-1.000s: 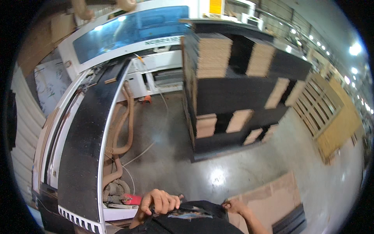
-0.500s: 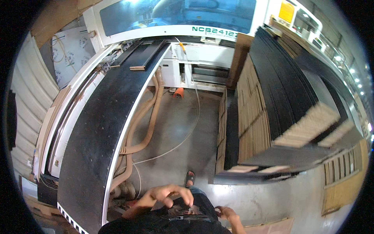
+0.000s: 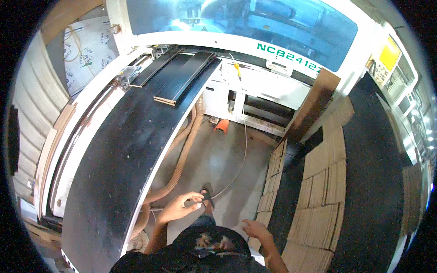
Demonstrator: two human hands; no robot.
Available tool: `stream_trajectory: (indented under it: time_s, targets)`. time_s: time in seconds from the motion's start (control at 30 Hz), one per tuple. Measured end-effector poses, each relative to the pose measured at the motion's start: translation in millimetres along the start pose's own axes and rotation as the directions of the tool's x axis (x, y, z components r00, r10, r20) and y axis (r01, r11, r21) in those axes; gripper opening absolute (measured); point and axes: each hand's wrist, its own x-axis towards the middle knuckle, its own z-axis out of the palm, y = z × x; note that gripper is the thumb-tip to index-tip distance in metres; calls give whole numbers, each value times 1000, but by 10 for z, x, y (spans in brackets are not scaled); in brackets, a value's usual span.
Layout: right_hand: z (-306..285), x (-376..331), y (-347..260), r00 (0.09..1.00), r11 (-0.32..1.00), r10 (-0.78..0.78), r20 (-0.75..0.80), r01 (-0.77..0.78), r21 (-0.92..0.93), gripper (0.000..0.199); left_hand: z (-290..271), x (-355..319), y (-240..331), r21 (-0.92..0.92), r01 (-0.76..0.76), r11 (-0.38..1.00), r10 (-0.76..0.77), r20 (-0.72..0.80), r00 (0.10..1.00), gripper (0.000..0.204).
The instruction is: The person picks up dark wood panels from a stack, places them on a flat surface, and arranges them side-by-side by hand.
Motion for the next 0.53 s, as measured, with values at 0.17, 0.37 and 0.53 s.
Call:
stream_trajectory:
  time_s: [0.17, 0.37, 0.53]
  targets:
    - [-696, 765, -168, 994, 991, 80, 81, -88, 98, 45, -850, 1068, -208, 87, 70, 994, -63, -79, 995, 32]
    - [-1583, 1845, -239, 998, 981, 29, 59, -40, 191, 42, -1852, 2638, -143, 435, -30, 900, 162, -269, 950, 29]
    - [-2703, 2801, -412, 970, 963, 83, 229, -137, 233, 43, -2580, 3400, -446, 558, 144, 817, 145, -441, 886, 39]
